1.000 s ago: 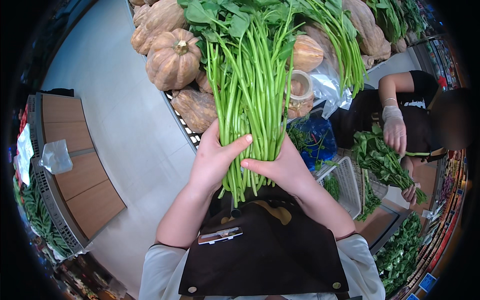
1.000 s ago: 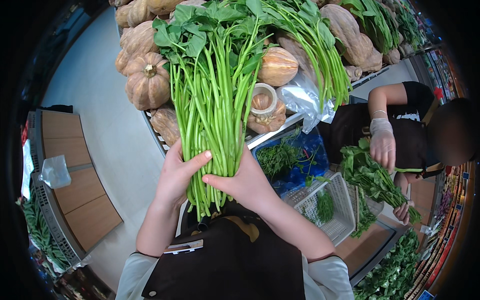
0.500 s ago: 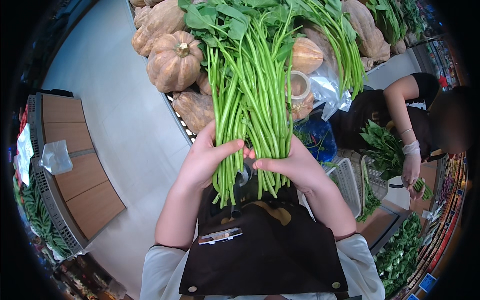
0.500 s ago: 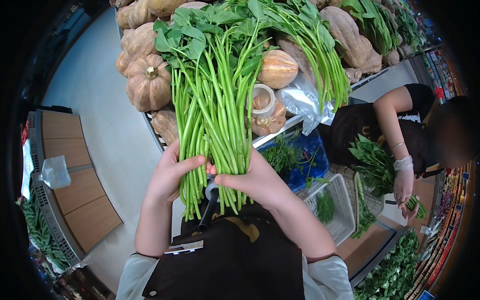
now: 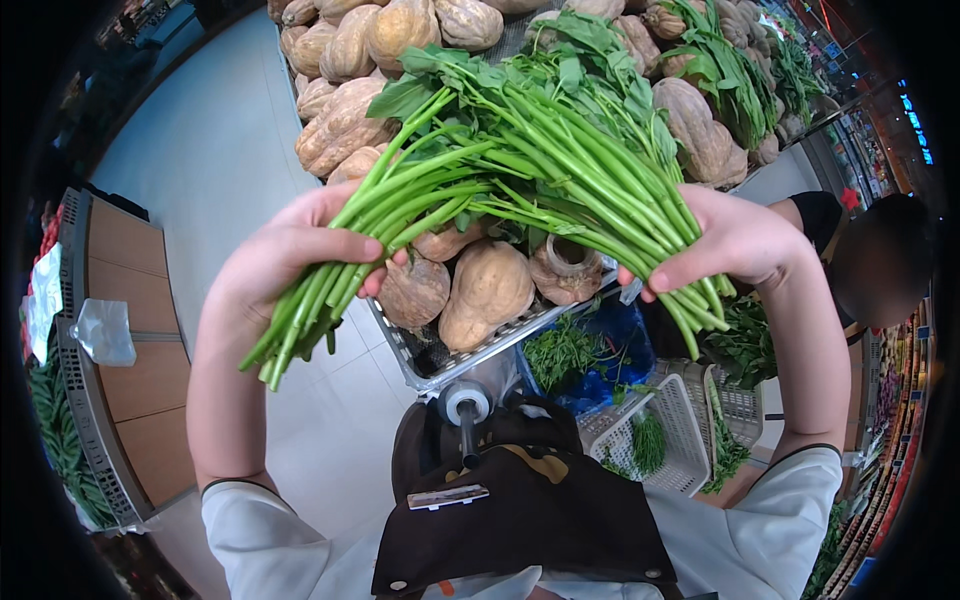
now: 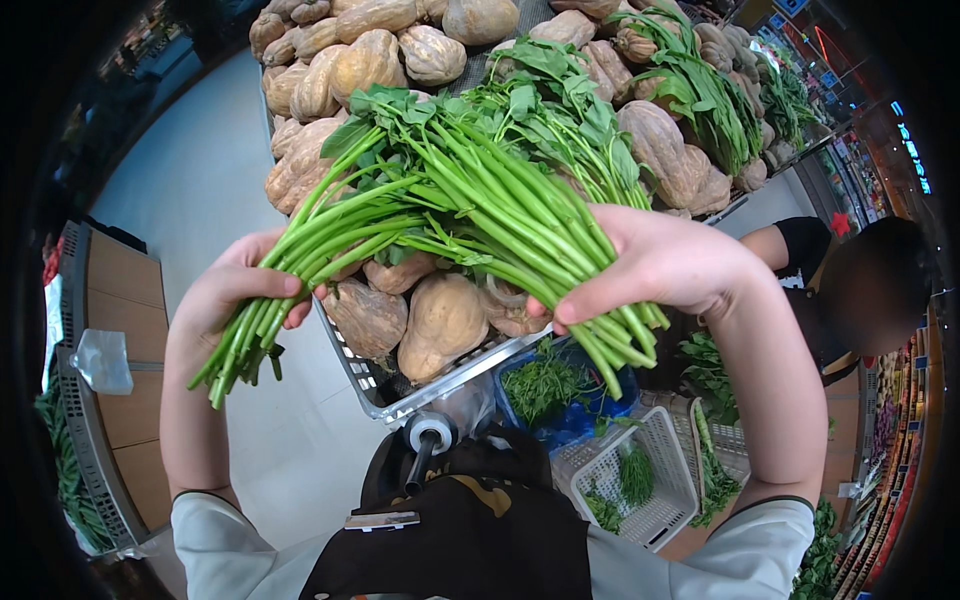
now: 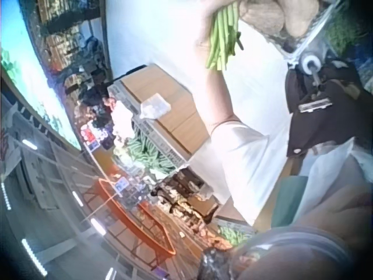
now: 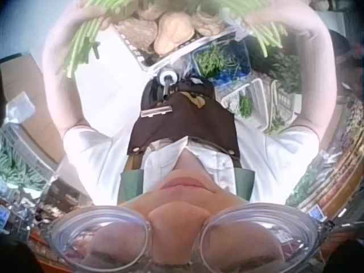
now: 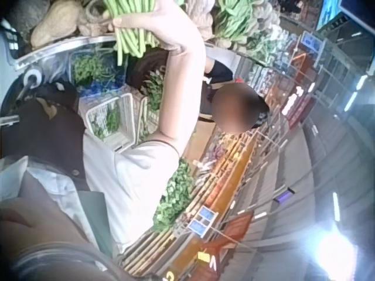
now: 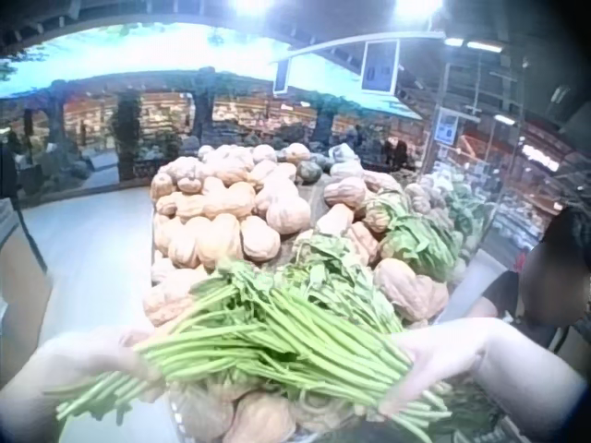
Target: The person gathers leafy green vegetables from a display, aligns the stems, and secures them into a bundle using a roll of clear tape. The person repeats this process to form multiple bundles.
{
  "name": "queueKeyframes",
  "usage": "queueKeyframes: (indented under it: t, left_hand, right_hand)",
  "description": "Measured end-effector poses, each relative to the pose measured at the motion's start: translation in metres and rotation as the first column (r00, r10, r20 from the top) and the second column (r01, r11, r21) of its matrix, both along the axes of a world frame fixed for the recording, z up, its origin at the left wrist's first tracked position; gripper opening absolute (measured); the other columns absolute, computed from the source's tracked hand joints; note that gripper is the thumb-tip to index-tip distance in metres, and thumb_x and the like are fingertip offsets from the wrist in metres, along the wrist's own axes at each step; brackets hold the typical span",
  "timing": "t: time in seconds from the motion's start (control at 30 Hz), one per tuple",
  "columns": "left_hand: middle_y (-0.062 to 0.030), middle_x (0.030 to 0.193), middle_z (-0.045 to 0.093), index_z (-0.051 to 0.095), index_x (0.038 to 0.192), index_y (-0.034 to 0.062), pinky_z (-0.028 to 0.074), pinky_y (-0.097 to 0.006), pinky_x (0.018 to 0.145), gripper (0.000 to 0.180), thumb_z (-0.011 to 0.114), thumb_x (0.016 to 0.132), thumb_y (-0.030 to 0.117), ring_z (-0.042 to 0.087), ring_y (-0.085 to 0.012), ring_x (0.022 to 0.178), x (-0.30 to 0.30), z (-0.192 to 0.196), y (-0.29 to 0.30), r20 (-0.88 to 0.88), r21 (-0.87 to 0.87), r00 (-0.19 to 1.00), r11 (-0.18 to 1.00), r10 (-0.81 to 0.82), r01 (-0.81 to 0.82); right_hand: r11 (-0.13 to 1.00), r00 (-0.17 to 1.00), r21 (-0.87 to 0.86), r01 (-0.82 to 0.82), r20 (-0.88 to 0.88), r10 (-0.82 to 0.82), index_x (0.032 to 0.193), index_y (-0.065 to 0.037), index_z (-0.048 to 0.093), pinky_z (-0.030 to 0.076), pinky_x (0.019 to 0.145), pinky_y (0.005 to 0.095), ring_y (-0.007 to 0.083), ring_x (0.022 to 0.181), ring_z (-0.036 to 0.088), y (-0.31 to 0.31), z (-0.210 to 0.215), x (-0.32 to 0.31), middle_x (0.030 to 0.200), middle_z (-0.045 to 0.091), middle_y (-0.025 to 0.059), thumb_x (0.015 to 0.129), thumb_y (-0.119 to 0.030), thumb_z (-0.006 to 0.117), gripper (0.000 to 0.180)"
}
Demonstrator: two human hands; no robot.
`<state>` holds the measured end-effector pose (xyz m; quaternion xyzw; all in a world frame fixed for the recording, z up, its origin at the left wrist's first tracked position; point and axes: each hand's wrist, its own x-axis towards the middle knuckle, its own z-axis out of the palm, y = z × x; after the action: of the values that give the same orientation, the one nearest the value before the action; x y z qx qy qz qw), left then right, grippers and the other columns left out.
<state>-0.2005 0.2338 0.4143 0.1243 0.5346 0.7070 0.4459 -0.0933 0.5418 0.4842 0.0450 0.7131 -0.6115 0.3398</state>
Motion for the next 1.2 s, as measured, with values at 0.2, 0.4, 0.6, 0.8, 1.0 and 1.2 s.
queueKeyframes:
  t: [0.2, 0.4, 0.6, 0.8, 1.0, 1.2]
  left_hand:
    - [-0.0184, 0.074, 0.059, 0.046, 0.105, -0.0141, 0.044, -0.017, 0.038, 0.044, 0.061, 0.069, 0.007, 0.052, -0.0117, 0.041, -0.045, 0.078, -0.023, -0.352, 0.115, 0.936, 0.993, 0.01, 0.033]
    - [-0.0209, 0.072, 0.059, 0.041, 0.115, -0.0165, 0.048, -0.021, 0.038, 0.06, 0.065, 0.065, 0.005, 0.056, -0.0166, 0.041, -0.059, 0.088, -0.062, -0.414, 0.15, 0.909, 0.983, -0.035, 0.106]
    - [-0.0114, 0.069, 0.054, 0.045, 0.105, -0.0125, 0.039, -0.016, 0.041, 0.043, 0.06, 0.075, 0.013, 0.045, -0.0081, 0.044, -0.026, 0.079, 0.006, -0.363, 0.317, 0.907, 0.944, 0.213, -0.094]
    - [-0.0078, 0.075, 0.05, 0.044, 0.103, -0.0117, 0.038, -0.017, 0.051, 0.029, 0.048, 0.086, 0.011, 0.039, -0.0051, 0.053, -0.037, 0.079, -0.006, -0.324, 0.422, 0.894, 0.893, 0.311, -0.157]
    - [-0.0071, 0.063, 0.053, 0.05, 0.094, -0.0108, 0.04, -0.015, 0.046, 0.025, 0.048, 0.085, 0.012, 0.047, -0.0064, 0.049, -0.059, 0.086, -0.024, -0.259, 0.365, 0.899, 0.898, 0.353, -0.247]
    - [-0.0056, 0.062, 0.049, 0.048, 0.093, -0.0104, 0.035, -0.014, 0.043, 0.028, 0.051, 0.082, 0.015, 0.041, -0.004, 0.046, -0.048, 0.089, -0.036, -0.326, 0.343, 0.893, 0.919, 0.31, -0.194]
  right_hand:
    - [0.984, 0.984, 0.109, -0.138, -0.099, 0.149, 0.116, 0.004, 0.046, 0.054, 0.069, 0.0288, 0.0167, 0.077, 0.063, 0.063, 0.059, -0.03, 0.093, 0.063, 0.0128, 0.068, -0.005, 0.074, 0.056]
    - [0.991, 0.96, -0.074, 0.114, -0.248, -0.129, 0.115, 0.006, 0.046, 0.054, 0.064, 0.0305, 0.0198, 0.075, 0.063, 0.081, 0.08, 0.006, 0.094, 0.062, 0.0174, 0.066, -0.002, 0.074, 0.057]
    - [0.96, 0.961, 0.106, -0.26, -0.068, 0.268, 0.117, 0.004, 0.045, 0.053, 0.068, 0.0296, 0.0188, 0.081, 0.062, 0.03, 0.069, -0.027, 0.099, 0.062, 0.016, 0.068, -0.006, 0.074, 0.057]
    - [0.971, 0.961, 0.202, -0.128, -0.218, 0.172, 0.123, 0.001, 0.042, 0.049, 0.08, 0.0298, 0.0153, 0.092, 0.06, 0.047, 0.057, -0.032, 0.102, 0.062, 0.0105, 0.07, -0.009, 0.074, 0.062]
    - [0.982, 0.975, 0.136, -0.129, -0.164, 0.15, 0.123, 0.002, 0.041, 0.053, 0.069, 0.0287, 0.0164, 0.083, 0.062, 0.083, 0.06, -0.028, 0.098, 0.062, 0.0135, 0.068, -0.012, 0.077, 0.068]
    - [0.983, 0.978, 0.052, -0.178, -0.097, 0.182, 0.123, 0.004, 0.039, 0.053, 0.067, 0.0294, 0.0178, 0.079, 0.062, 0.086, 0.055, -0.03, 0.096, 0.062, 0.0167, 0.067, -0.009, 0.076, 0.069]
